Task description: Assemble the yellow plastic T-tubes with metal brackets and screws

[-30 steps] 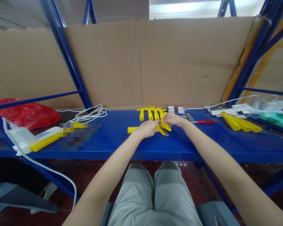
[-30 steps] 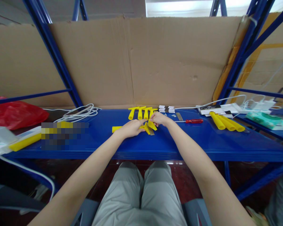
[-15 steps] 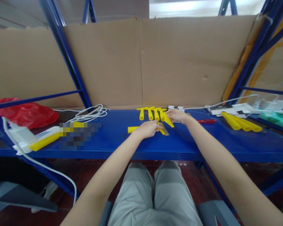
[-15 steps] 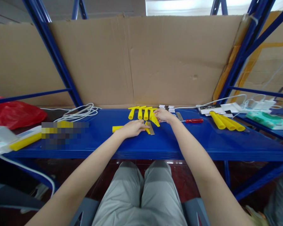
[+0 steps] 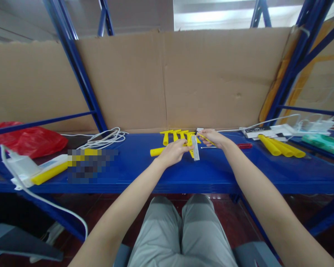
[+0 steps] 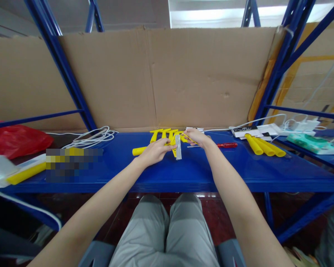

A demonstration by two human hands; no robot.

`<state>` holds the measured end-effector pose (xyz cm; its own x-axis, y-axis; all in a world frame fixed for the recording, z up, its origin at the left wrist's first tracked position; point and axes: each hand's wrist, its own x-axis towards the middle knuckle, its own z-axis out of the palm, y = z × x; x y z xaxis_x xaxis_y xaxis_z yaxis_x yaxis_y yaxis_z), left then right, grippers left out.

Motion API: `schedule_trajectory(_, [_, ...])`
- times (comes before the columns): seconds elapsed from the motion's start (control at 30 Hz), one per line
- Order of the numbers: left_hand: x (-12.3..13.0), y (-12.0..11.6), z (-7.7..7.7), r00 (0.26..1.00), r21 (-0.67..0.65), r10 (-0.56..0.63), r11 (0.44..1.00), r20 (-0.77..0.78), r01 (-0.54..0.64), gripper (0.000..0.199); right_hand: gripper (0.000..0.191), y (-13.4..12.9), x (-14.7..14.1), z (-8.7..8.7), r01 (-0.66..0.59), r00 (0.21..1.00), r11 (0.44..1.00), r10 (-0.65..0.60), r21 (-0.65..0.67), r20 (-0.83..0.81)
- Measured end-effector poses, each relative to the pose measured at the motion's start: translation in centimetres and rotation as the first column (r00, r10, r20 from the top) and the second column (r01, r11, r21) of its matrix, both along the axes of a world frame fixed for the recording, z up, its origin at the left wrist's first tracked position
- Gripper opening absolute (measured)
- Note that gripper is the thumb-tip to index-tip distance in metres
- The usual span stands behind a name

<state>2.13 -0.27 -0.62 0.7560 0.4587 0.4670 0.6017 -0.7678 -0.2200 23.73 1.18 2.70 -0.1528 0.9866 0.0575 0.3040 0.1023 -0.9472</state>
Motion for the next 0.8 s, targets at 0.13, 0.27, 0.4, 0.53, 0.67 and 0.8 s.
schedule_trajectory(0.13, [-0.3, 0.4, -0.2, 0.998, 0.047, -0.013, 0.999, 0.054, 0.011, 0.041, 0.033, -0.4, 0.2, -0.1, -0.183, 0.981, 0.983, 0.184, -0.019, 0.065])
schedule_trajectory(0.27, [-0.7, 0.8, -0.2, 0.995, 0.070, -0.019, 0.997, 0.095, 0.012, 0.045, 0.038, -0.7, 0.3, -0.3, -0.281, 0.941, 0.954, 0.295, -0.103, 0.164])
schedule_trajectory(0.4, [-0.9, 0.9, -0.2, 0.991, 0.077, -0.012, 0.997, 0.133, 0.002, 0.048, 0.031, -1.1, 0.4, -0.5, -0.392, 0.903, 0.912, 0.407, -0.123, 0.139])
schedule_trajectory(0.53, [-0.9, 0.9, -0.2, 0.990, 0.078, 0.000, 0.997, 0.144, -0.012, 0.050, 0.019, -1.7, 0.3, -0.3, -0.430, 0.894, 0.897, 0.439, -0.102, 0.086])
schedule_trajectory(0.67, [-1.0, 1.1, -0.4, 0.989, 0.078, -0.011, 0.997, 0.149, -0.001, 0.051, 0.015, -2.1, 0.1, -0.1, -0.418, 0.903, 0.901, 0.426, -0.114, 0.057])
schedule_trajectory(0.8, [-1.0, 1.2, -0.5, 0.988, 0.086, -0.011, 0.996, 0.154, -0.002, 0.054, 0.015, -2.3, 0.1, 0.1, -0.414, 0.906, 0.903, 0.420, -0.116, 0.042])
